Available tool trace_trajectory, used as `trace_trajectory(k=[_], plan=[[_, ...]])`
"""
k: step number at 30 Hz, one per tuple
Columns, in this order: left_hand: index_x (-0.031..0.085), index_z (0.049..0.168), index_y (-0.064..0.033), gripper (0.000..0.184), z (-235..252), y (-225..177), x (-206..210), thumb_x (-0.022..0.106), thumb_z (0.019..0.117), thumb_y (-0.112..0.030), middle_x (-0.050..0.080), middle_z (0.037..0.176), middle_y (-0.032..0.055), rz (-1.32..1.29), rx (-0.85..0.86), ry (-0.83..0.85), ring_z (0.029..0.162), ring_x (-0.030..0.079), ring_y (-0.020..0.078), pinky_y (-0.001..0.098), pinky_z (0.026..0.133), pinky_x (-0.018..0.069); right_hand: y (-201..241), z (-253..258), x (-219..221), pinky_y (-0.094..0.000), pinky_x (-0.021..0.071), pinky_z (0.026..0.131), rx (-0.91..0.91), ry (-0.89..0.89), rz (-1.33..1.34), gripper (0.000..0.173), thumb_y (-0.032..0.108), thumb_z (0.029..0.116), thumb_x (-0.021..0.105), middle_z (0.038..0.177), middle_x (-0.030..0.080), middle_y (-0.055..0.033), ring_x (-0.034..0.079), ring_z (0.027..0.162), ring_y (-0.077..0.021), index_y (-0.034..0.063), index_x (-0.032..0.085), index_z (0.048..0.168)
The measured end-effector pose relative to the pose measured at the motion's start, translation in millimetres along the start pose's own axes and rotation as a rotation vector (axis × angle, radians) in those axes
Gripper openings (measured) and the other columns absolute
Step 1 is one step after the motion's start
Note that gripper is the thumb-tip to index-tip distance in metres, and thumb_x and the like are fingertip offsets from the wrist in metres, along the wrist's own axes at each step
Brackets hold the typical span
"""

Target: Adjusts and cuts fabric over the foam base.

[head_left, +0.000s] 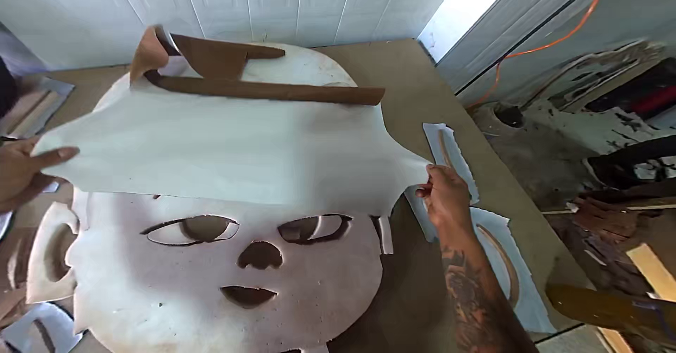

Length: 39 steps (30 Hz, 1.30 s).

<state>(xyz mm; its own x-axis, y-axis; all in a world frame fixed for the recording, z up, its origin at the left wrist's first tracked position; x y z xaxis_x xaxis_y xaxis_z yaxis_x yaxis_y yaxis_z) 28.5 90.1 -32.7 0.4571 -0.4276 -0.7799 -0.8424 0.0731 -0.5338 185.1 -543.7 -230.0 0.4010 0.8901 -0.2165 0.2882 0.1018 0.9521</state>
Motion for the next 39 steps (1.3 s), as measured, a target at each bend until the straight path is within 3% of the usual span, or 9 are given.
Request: trace_trajectory(k=[4, 7, 10, 13, 25, 28, 30, 35, 39], plan=[[0.054, 0.125, 0.0050, 0.024, 137, 97, 34, 0.050, 0.1019, 0.000, 0.070, 0.090, 0.0096, -0.221, 0.636, 0.617, 0.065, 0.067, 0.0085, 0.0239, 0.056, 0.0581, 10, 19, -30, -0.0299, 0.0543, 0.053, 0.003, 0.014, 0.006, 0.017, 0.026, 0.1041, 0.056, 0.078, 0.057, -0.0014, 0.057, 0.056, -0.0103, 0.0097, 0.060, 0.102], [0.061, 0.126, -0.0053, 0.030, 147, 164, 60, 0.065, 0.0971, -0.014, 0.073, 0.096, 0.0085, -0.359, 0.477, 0.615, 0.068, 0.070, 0.0141, 0.0314, 0.058, 0.0609, -1, 30, -45, -0.0315, 0.0543, 0.053, 0.015, 0.011, -0.026, 0.018, 0.027, 0.1027, 0.059, 0.078, 0.060, -0.0035, 0.058, 0.056, -0.0125, 0.0093, 0.060, 0.100], [0.054, 0.136, -0.0025, 0.042, 117, 210, 91, 0.067, 0.0982, -0.013, 0.071, 0.109, 0.0112, -0.393, 0.310, 0.605, 0.079, 0.071, 0.0180, 0.0362, 0.068, 0.0625, -28, 31, -54, -0.0342, 0.0548, 0.058, 0.073, 0.000, -0.049, 0.023, 0.025, 0.1028, 0.060, 0.083, 0.061, -0.0078, 0.059, 0.061, -0.0145, 0.0035, 0.061, 0.111], [0.056, 0.131, -0.0006, 0.038, 101, 244, 120, 0.068, 0.0979, -0.014, 0.071, 0.106, 0.0124, -0.498, 0.215, 0.671, 0.077, 0.070, 0.0187, 0.0352, 0.067, 0.0619, -61, 33, -53, -0.0337, 0.0553, 0.058, 0.128, -0.007, -0.028, 0.025, 0.022, 0.1024, 0.059, 0.085, 0.060, -0.0101, 0.059, 0.062, -0.0151, 0.0001, 0.061, 0.114], [0.059, 0.125, 0.0015, 0.030, 63, 234, 104, 0.065, 0.1012, -0.016, 0.073, 0.102, 0.0148, -0.632, 0.199, 0.732, 0.075, 0.072, 0.0205, 0.0357, 0.067, 0.0629, -57, 35, -62, -0.0416, 0.0565, 0.069, 0.059, -0.007, -0.155, 0.030, 0.022, 0.1037, 0.058, 0.097, 0.063, -0.0167, 0.062, 0.075, -0.0213, -0.0036, 0.061, 0.119], [0.057, 0.128, 0.0029, 0.031, 40, 184, 86, 0.057, 0.1057, -0.019, 0.072, 0.105, 0.0160, -0.685, 0.260, 0.705, 0.082, 0.073, 0.0229, 0.0395, 0.076, 0.0629, -27, -12, -41, -0.0571, 0.0488, 0.101, -0.230, 0.116, -0.383, 0.049, 0.024, 0.0974, 0.067, 0.133, 0.059, -0.0276, 0.059, 0.121, -0.0383, -0.0045, 0.056, 0.136], [0.058, 0.129, 0.0022, 0.033, 34, 146, 77, 0.055, 0.1065, -0.022, 0.072, 0.107, 0.0156, -0.702, 0.366, 0.726, 0.085, 0.074, 0.0237, 0.0412, 0.078, 0.0634, -1, -76, -12, -0.0589, 0.0455, 0.106, -0.482, 0.180, -0.416, 0.054, 0.029, 0.0961, 0.066, 0.139, 0.055, -0.0304, 0.052, 0.131, -0.0425, -0.0053, 0.056, 0.137], [0.058, 0.130, 0.0000, 0.039, 38, 80, 73, 0.054, 0.1072, -0.031, 0.074, 0.103, 0.0166, -0.735, 0.495, 0.826, 0.079, 0.075, 0.0247, 0.0396, 0.076, 0.0647, -19, -304, 123, -0.0387, 0.0605, 0.085, -0.507, 0.708, -0.298, 0.036, 0.027, 0.1018, 0.058, 0.115, 0.071, -0.0112, 0.069, 0.102, -0.0181, 0.0006, 0.065, 0.125], [0.061, 0.128, -0.0014, 0.039, 48, 96, 66, 0.057, 0.1061, -0.033, 0.074, 0.097, 0.0185, -0.742, 0.481, 0.792, 0.075, 0.075, 0.0262, 0.0400, 0.073, 0.0642, -63, -376, 196, -0.0322, 0.0616, 0.079, -0.429, 0.937, -0.347, 0.027, 0.028, 0.1011, 0.058, 0.109, 0.074, 0.0010, 0.071, 0.096, -0.0095, 0.0119, 0.072, 0.118]])
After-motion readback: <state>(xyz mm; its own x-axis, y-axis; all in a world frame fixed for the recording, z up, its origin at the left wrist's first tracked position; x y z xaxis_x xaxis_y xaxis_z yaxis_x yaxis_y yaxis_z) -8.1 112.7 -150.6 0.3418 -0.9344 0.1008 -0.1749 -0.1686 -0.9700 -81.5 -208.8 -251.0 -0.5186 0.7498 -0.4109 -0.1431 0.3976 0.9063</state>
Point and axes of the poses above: each hand's wrist, its own z-axis towards the middle knuckle, its own x-axis out of the palm, y = z × x, the point moved 10 cm from there along z, towards the middle knuckle
